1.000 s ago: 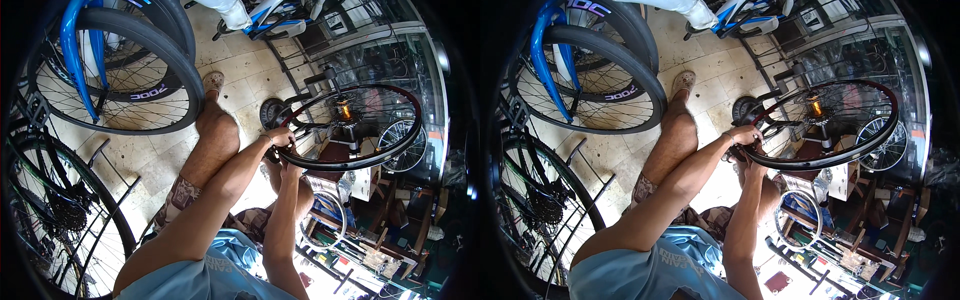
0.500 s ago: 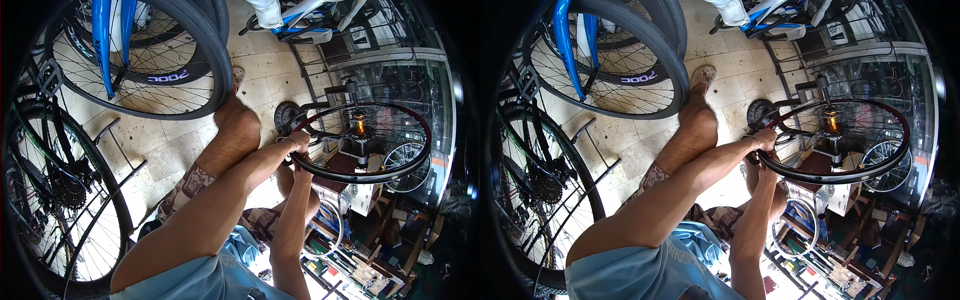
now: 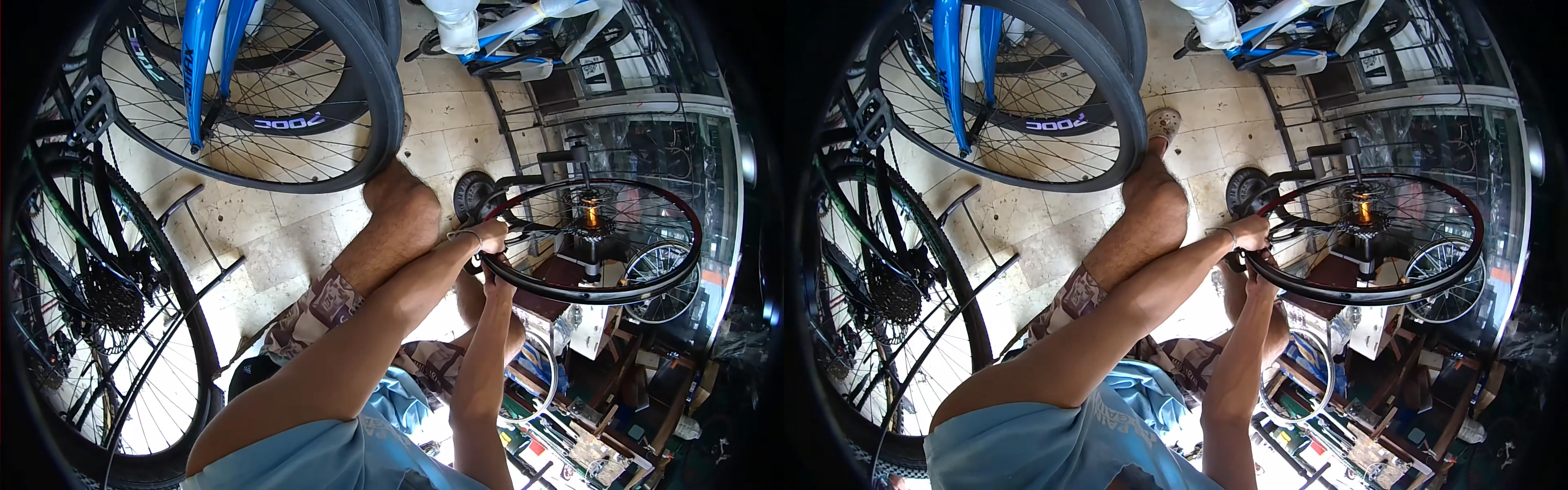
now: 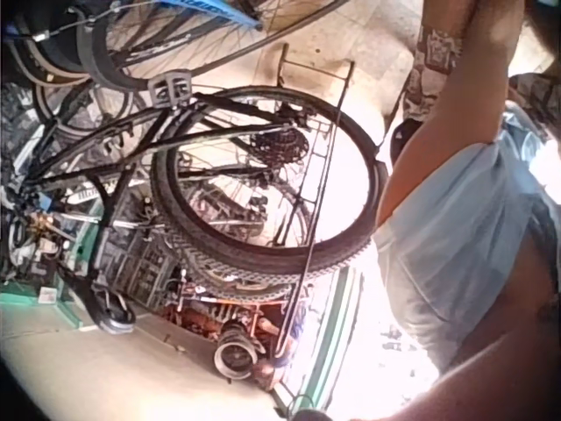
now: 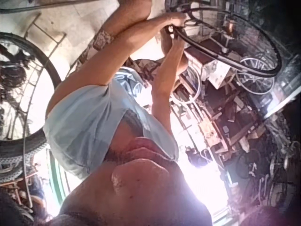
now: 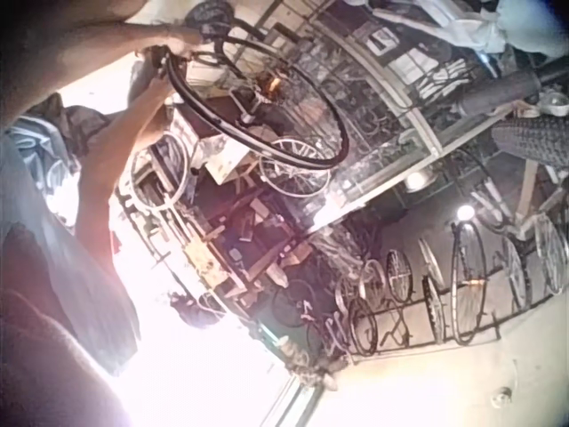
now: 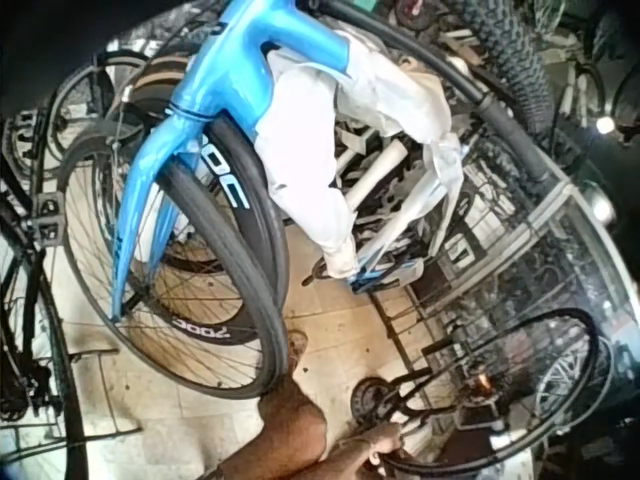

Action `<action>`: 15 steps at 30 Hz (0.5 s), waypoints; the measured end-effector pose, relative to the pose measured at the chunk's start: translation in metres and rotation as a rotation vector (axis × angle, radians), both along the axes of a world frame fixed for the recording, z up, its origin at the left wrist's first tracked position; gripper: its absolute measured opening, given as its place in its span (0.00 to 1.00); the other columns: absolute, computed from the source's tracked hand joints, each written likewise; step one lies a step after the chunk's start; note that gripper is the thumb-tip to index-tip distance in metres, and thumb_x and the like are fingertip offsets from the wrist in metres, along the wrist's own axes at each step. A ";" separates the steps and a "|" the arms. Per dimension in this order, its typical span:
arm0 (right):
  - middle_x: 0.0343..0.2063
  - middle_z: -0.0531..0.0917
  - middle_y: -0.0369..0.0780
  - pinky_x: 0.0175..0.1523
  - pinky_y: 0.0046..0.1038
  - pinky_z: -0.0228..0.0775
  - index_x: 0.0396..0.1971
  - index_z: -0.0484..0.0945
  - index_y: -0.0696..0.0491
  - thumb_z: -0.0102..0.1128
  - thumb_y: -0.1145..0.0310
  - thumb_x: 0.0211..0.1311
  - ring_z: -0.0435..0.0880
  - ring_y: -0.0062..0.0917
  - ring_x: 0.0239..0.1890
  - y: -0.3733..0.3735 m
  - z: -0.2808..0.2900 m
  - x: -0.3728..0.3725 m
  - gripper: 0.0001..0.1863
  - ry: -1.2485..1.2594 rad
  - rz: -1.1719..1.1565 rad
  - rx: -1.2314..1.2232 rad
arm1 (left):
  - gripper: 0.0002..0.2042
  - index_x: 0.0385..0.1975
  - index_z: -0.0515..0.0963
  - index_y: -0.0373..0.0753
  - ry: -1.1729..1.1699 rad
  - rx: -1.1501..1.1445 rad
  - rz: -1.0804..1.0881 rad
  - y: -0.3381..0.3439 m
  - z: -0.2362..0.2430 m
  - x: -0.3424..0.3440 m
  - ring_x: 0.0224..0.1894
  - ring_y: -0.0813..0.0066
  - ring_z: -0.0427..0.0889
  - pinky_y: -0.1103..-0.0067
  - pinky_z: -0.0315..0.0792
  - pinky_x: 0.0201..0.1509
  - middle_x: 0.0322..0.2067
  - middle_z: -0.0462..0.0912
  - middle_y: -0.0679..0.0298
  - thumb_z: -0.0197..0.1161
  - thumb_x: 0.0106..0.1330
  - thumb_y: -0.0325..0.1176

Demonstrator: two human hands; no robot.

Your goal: The recorder is threading and installing spokes into a bicycle wheel rim.

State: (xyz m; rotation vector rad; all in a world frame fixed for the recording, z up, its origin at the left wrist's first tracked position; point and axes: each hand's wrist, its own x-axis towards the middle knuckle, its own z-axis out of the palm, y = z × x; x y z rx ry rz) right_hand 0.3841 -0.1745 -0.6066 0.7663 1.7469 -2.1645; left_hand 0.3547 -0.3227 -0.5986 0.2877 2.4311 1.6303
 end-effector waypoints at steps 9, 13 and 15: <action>0.26 0.79 0.37 0.31 0.22 0.73 0.28 0.74 0.51 0.46 0.70 0.58 0.80 0.25 0.29 0.030 -0.001 -0.016 0.07 -0.075 -0.031 0.056 | 0.04 0.17 0.76 0.31 0.087 -0.030 -0.037 0.000 0.049 0.012 0.18 0.64 0.74 0.73 0.69 0.24 0.16 0.76 0.57 0.56 0.49 0.25; 0.27 0.79 0.37 0.35 0.22 0.73 0.28 0.75 0.50 0.47 0.68 0.59 0.79 0.26 0.31 0.006 0.009 -0.002 0.07 -0.040 0.037 -0.001 | 0.04 0.17 0.76 0.32 -0.105 0.125 -0.076 -0.013 0.037 0.009 0.18 0.66 0.73 0.75 0.69 0.24 0.16 0.76 0.59 0.54 0.49 0.23; 0.28 0.79 0.37 0.38 0.23 0.73 0.28 0.76 0.49 0.48 0.66 0.60 0.79 0.26 0.33 -0.011 0.023 0.003 0.07 0.024 0.062 -0.047 | 0.05 0.17 0.76 0.33 -0.228 0.274 -0.146 -0.024 0.030 0.002 0.18 0.68 0.73 0.77 0.68 0.24 0.16 0.76 0.60 0.52 0.49 0.22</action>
